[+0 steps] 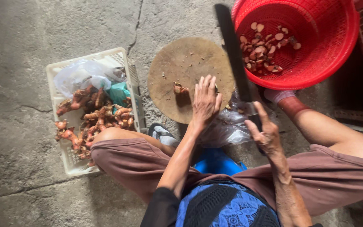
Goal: The person sits on a low stool and uses a large knife to slice ginger roots on a round wooden cutting board. Sliced pieces are transferred into a red plastic basket, while the remaining ginger is kept in a white crate.
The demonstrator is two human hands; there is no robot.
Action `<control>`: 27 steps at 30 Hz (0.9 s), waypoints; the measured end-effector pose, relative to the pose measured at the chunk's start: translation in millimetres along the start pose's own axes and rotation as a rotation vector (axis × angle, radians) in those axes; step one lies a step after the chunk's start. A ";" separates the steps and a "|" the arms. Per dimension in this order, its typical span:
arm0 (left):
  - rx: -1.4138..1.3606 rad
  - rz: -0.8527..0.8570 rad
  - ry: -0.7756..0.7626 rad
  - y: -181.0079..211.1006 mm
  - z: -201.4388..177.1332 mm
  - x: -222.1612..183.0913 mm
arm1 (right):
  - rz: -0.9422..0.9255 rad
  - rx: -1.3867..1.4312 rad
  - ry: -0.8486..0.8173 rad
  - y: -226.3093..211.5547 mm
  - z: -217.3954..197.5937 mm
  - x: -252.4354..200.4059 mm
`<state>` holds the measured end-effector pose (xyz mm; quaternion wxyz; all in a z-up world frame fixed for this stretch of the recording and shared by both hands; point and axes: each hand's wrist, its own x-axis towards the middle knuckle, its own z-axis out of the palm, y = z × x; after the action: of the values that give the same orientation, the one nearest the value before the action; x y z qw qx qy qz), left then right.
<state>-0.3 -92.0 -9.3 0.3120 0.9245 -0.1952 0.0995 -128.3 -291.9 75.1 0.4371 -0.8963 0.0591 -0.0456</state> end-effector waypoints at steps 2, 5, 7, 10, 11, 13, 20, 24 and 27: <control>0.115 0.066 0.085 6.8 26.8 8.6 | 0.196 0.015 0.005 5.2 -15.2 -4.0; 0.047 0.130 0.051 35.9 49.5 1.2 | 0.350 0.075 0.005 10.6 -28.2 -12.9; -0.124 0.115 -0.029 52.6 46.7 -8.2 | 0.388 0.063 0.000 14.0 -27.5 -13.1; -0.358 0.100 -0.102 71.9 30.5 -24.5 | 0.146 -0.034 0.046 18.6 -17.4 -13.8; -0.359 0.159 -0.084 73.6 22.1 -26.6 | 0.012 -0.077 0.071 19.0 -13.5 -13.1; -0.306 0.148 -0.086 66.8 2.7 -25.0 | 0.083 -0.058 -0.003 17.7 -4.9 -10.8; -0.009 -0.349 0.253 -56.5 -76.4 -28.1 | -0.034 -0.030 -0.142 5.4 39.6 -5.0; 0.086 -0.346 0.103 -88.6 -63.7 -19.7 | -0.070 -0.077 -0.209 0.0 53.9 0.9; 0.015 -0.414 -0.032 -82.0 -42.1 -15.4 | -0.155 -0.128 -0.171 -9.3 52.3 0.4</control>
<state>17.9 -1.7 -25.0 0.3156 0.9487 -0.0053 0.0198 -120.3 -245.5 50.4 0.3776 -0.9249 -0.0450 0.0012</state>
